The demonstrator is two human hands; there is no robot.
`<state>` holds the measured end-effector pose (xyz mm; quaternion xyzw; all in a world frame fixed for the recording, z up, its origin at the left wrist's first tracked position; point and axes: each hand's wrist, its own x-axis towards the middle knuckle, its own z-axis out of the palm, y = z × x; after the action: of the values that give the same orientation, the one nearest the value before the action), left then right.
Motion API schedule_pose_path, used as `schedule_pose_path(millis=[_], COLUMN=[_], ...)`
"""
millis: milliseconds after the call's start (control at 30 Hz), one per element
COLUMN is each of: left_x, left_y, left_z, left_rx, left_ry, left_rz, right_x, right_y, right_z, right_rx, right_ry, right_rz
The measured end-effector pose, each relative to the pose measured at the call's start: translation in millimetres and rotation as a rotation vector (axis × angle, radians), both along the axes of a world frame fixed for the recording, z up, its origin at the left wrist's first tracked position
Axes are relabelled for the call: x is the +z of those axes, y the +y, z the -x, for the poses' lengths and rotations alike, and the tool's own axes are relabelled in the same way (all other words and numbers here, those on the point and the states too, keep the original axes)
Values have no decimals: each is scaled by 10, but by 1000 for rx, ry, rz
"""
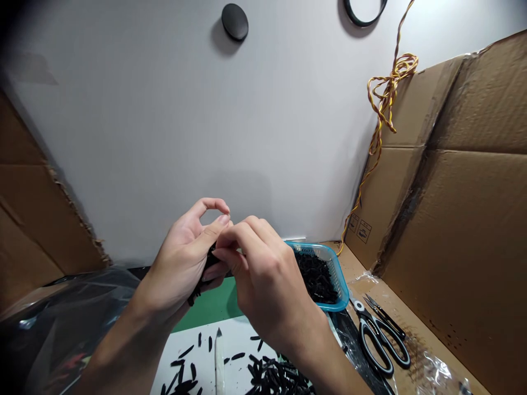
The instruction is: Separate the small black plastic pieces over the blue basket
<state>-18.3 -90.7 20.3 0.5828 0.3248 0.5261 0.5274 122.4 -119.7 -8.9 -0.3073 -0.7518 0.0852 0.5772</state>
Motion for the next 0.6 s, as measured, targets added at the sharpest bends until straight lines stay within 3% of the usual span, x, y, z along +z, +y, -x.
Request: schedule_pose_path(millis=[333,600], left_x=[38,17], left_y=[-42,-64], left_z=[35,1], left_rx=[-140,-294], left_ry=[55,36], left_rz=[84,50], right_x=[19,12], right_y=[66,92], right_z=[-169,-205], right_rx=[74,136], right_ry=[361,470], right_rz=[159,180])
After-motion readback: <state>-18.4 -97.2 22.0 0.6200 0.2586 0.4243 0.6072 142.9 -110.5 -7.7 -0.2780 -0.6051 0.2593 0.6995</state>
